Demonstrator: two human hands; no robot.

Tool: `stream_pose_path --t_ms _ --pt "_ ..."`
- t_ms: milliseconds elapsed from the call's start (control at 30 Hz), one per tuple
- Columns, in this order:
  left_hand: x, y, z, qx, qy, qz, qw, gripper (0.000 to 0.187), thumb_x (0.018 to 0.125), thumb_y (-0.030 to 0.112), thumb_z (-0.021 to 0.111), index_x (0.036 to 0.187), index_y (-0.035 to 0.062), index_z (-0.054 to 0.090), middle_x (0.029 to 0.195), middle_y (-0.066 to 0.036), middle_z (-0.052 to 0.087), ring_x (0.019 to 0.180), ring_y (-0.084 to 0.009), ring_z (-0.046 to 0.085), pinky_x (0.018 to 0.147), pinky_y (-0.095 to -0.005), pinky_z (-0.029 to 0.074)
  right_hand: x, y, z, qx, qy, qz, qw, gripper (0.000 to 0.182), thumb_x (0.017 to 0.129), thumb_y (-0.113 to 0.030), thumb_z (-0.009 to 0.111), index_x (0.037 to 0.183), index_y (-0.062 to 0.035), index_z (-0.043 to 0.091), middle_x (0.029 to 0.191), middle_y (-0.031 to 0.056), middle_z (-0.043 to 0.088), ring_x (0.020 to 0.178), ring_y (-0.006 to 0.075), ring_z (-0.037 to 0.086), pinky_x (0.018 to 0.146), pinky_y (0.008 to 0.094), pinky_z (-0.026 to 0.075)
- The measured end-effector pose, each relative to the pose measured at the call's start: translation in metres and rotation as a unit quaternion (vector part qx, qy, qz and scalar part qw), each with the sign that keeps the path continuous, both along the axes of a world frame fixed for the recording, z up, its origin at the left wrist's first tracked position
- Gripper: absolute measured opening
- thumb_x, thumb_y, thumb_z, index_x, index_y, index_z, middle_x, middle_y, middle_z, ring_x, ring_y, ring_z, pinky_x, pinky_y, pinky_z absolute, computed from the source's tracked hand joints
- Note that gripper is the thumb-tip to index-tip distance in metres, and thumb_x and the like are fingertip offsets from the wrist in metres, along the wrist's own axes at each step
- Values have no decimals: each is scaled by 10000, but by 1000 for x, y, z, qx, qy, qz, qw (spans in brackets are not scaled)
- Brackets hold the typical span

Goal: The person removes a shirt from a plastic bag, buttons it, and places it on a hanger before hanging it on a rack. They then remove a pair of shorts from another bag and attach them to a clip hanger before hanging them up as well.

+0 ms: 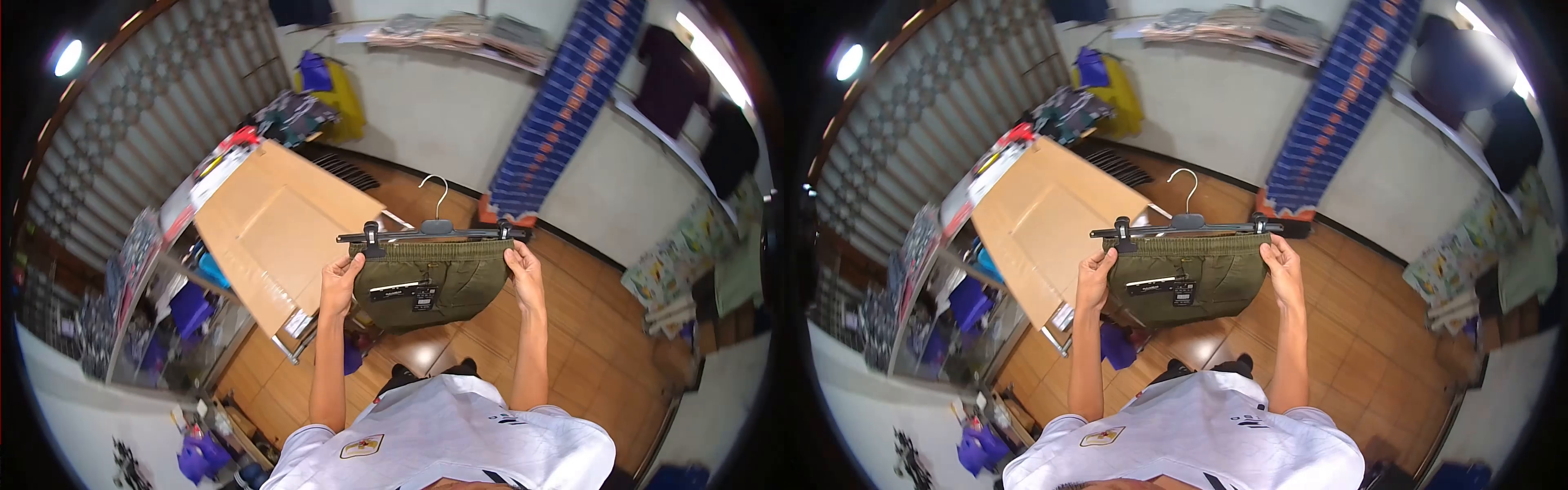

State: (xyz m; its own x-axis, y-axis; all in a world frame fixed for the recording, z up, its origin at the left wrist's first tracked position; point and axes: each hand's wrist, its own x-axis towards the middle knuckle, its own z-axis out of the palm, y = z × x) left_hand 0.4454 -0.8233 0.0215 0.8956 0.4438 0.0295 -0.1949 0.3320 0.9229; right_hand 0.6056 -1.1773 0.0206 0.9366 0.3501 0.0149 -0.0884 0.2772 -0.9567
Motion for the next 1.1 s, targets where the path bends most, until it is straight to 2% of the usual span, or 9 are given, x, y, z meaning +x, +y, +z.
stream_pose_path --t_ms 133,167,367,467,500,567,700,900,1100 --pt "55 -86 -7 -6 24 -108 994 258 1019 162 695 1160 -52 721 1065 -85 764 885 -96 701 816 -240 551 -22 -108 -11 -14 15 -120 993 349 1038 -161 658 1334 15 605 1203 89 723 1074 124 642 977 280 475" --pt "68 -112 -9 38 19 -117 992 263 1018 171 699 1158 -50 720 1061 -74 762 881 -81 687 805 -235 538 -31 -136 -11 -17 15 -146 989 352 1039 -158 655 1341 15 602 1203 89 722 1081 126 639 984 284 472" --pt "123 -296 -17 68 44 -232 969 227 1008 159 711 1116 -39 734 1024 -49 761 857 -59 658 778 -222 511 -95 -304 -15 -51 60 -309 948 402 1029 -146 664 1379 29 575 1240 92 704 1142 141 621 1034 291 453" --pt "141 -388 -36 70 41 -302 950 175 997 139 723 1073 -16 746 982 -28 761 823 -38 640 740 -210 493 -136 -387 -35 -64 38 -385 920 331 1041 -185 650 1343 -55 616 1174 1 714 1040 80 623 870 267 481" --pt "147 -419 -37 66 43 -328 941 167 996 139 725 1062 -13 748 977 -22 759 819 -33 633 734 -206 487 -146 -415 -56 -53 30 -406 912 346 1038 -187 655 1352 -46 611 1190 4 713 1052 83 624 883 269 482" --pt "153 -484 -39 58 47 -375 924 146 998 139 725 1041 2 754 948 9 746 803 -16 602 707 -189 458 -175 -458 -60 -31 21 -450 892 361 1037 -182 656 1362 -34 605 1207 14 710 1077 92 623 935 280 471" --pt "164 -599 -46 89 41 -458 884 142 1008 154 717 1027 18 756 889 53 702 756 -5 534 658 -198 402 -231 -520 -63 -5 25 -554 832 401 1020 -113 665 1377 41 570 1300 73 669 1195 133 597 1074 291 422" --pt "181 -766 -49 132 -11 -579 804 202 1047 217 666 988 41 747 819 105 609 704 4 422 610 -204 305 -284 -590 -74 -2 35 -698 715 363 1020 -145 683 1338 10 606 1224 33 688 1144 104 592 1043 276 425" --pt "202 -925 -72 124 -6 -674 729 207 1042 208 673 936 43 740 813 102 618 707 0 448 625 -211 339 -305 -677 -79 -21 72 -777 625 346 1024 -159 680 1315 15 610 1142 -2 674 1050 74 563 993 256 419"
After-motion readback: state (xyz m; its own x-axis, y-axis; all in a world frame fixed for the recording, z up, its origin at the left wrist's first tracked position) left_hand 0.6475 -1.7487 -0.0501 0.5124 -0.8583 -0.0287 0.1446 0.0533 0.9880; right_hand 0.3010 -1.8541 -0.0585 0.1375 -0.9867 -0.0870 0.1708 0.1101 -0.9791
